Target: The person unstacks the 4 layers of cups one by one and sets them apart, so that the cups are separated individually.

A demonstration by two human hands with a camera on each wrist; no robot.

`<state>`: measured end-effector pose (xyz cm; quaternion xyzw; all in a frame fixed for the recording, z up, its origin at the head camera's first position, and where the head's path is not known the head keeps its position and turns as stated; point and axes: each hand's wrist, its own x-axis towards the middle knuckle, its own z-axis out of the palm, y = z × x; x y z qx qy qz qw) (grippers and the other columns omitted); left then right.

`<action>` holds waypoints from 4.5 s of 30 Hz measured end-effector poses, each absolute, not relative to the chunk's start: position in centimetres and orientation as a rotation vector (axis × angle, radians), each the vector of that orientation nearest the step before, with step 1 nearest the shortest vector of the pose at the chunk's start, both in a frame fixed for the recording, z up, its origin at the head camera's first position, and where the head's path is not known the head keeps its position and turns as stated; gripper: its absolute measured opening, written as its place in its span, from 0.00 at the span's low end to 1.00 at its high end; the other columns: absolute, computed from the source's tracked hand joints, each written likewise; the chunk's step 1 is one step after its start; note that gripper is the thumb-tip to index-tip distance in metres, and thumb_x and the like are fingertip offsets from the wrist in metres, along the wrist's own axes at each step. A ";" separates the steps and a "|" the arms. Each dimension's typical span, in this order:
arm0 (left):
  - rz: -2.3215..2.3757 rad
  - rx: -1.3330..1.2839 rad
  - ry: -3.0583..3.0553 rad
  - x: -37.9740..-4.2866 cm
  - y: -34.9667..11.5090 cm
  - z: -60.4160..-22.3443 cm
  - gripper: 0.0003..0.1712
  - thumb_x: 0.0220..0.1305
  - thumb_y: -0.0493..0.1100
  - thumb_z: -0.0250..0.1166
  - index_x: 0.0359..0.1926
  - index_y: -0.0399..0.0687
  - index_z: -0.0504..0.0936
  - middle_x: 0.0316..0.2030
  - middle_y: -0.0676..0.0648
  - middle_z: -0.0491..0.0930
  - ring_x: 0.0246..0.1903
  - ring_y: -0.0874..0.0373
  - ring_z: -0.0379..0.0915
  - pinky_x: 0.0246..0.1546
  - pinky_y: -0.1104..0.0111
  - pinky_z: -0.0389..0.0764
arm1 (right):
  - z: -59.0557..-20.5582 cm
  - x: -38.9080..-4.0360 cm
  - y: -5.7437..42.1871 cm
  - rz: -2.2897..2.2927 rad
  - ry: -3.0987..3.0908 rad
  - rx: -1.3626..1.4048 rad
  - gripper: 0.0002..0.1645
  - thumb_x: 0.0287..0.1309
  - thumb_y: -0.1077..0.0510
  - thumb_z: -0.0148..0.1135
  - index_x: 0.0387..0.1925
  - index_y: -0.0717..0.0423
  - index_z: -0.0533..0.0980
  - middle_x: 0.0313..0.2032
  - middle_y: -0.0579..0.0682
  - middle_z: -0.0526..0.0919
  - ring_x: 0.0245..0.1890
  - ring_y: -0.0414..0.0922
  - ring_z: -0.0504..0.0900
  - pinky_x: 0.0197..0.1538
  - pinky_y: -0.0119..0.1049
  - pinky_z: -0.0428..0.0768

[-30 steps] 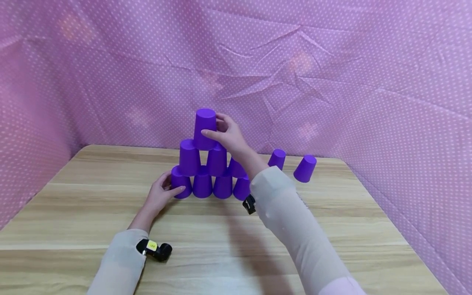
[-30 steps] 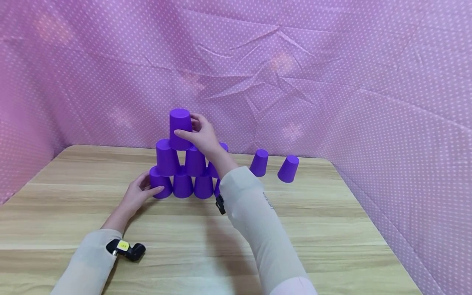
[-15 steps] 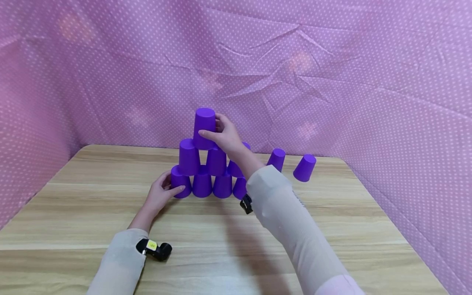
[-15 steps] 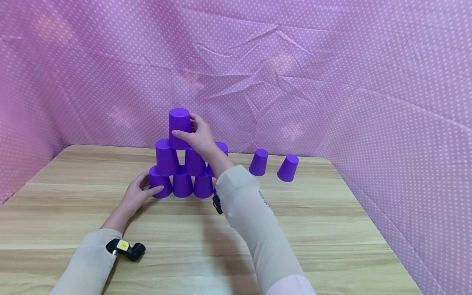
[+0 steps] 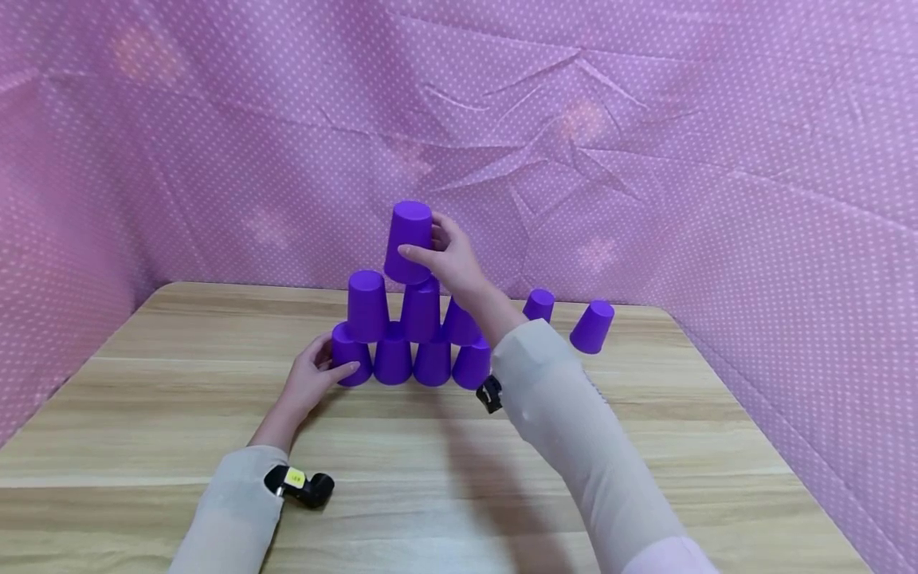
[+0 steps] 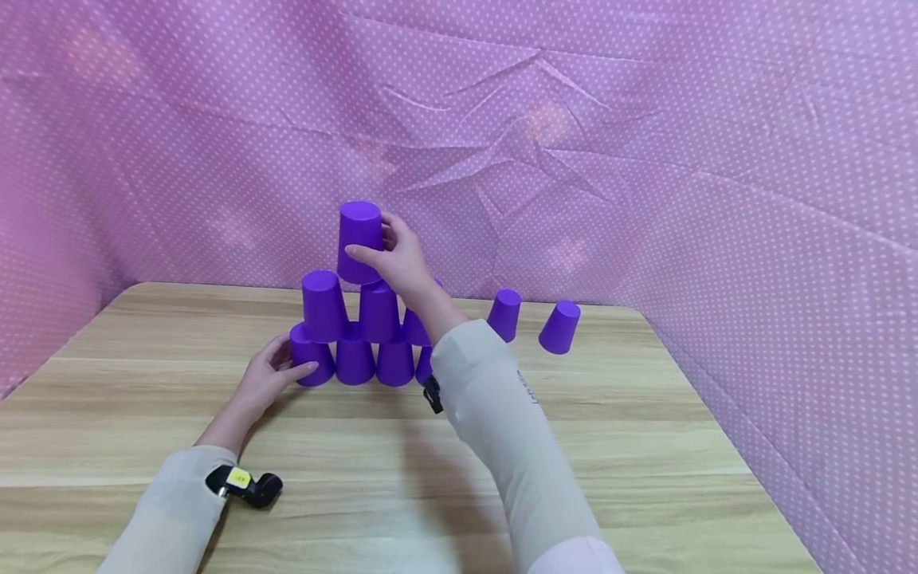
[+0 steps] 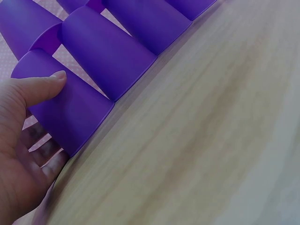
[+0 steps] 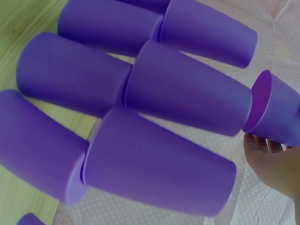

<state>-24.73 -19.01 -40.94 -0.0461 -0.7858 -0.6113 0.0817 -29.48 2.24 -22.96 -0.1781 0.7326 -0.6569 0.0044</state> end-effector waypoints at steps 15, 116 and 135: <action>-1.846 -0.140 -2.349 -24.6 -19.0 -40.8 0.38 0.50 0.37 0.64 0.60 0.34 0.57 0.54 0.31 0.61 0.54 0.43 0.56 0.55 0.56 0.59 | -21.5 -30.0 7.3 -2.135 2.435 -0.465 0.35 0.44 0.64 0.64 0.56 0.55 0.63 0.47 0.54 0.73 0.46 0.46 0.71 0.49 0.35 0.70; -1.819 -0.126 -2.366 -25.2 -19.3 -41.2 0.37 0.49 0.39 0.65 0.59 0.37 0.59 0.52 0.33 0.64 0.53 0.44 0.59 0.54 0.57 0.61 | -36.1 -28.2 33.5 -1.785 2.771 0.189 0.44 0.52 0.55 0.57 0.60 0.72 0.44 0.54 0.73 0.57 0.54 0.62 0.58 0.55 0.50 0.62; -1.831 -0.111 -2.373 -25.1 -19.2 -41.0 0.37 0.50 0.38 0.64 0.59 0.37 0.58 0.52 0.33 0.63 0.53 0.44 0.58 0.55 0.57 0.61 | -34.8 -29.1 34.4 -1.871 2.710 0.523 0.43 0.53 0.63 0.54 0.61 0.70 0.39 0.58 0.70 0.49 0.57 0.61 0.53 0.58 0.48 0.57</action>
